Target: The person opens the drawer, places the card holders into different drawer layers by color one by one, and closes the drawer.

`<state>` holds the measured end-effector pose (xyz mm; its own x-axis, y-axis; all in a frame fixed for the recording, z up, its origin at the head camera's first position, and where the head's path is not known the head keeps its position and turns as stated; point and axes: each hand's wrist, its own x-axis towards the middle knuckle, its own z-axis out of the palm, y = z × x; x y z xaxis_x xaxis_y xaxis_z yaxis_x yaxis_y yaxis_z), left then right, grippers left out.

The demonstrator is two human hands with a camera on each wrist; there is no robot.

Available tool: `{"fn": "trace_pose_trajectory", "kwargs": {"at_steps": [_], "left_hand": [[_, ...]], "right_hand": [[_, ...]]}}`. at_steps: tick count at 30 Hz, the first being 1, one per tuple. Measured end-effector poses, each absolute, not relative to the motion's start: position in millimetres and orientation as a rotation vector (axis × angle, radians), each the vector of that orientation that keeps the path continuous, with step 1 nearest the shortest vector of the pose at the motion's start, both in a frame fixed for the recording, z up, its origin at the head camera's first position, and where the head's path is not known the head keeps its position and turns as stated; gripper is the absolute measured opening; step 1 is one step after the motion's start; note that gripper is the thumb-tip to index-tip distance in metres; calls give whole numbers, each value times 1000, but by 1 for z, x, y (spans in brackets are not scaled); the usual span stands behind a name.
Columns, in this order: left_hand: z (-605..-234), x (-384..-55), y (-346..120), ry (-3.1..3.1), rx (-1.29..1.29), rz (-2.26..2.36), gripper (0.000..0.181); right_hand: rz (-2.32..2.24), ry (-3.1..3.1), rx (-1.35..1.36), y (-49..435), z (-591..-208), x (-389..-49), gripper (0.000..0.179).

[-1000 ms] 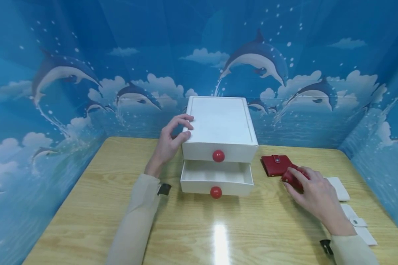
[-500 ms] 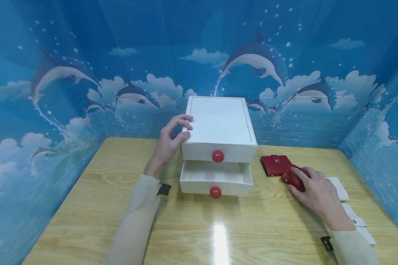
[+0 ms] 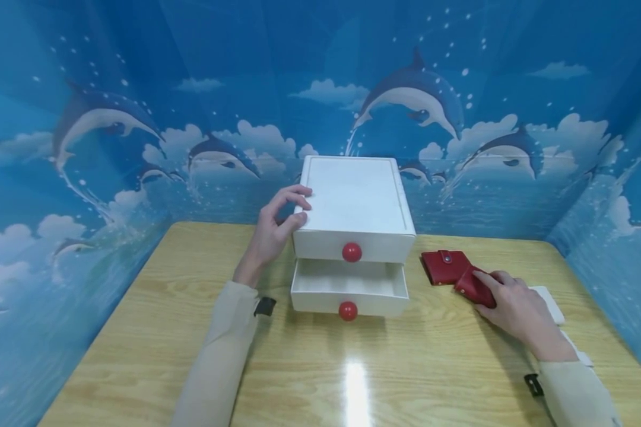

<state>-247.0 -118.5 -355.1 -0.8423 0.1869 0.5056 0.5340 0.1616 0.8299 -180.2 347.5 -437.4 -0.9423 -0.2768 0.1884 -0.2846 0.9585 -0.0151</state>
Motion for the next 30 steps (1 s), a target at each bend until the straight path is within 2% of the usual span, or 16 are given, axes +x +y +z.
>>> {"fn": "trace_pose_trajectory", "kwargs": {"at_steps": [7, 16, 30], "left_hand": [[-356, -247, -119, -2169, -689, -1724, 20], [-354, -247, -119, -2170, -687, -1719, 21], [-356, -248, -119, -2155, -693, -1737, 20]], "right_hand": [[115, -2956, 414, 347, -436, -181, 69], [116, -2741, 445, 344, -433, -173, 52], [106, -2562, 397, 343, -436, -168, 47]]}}
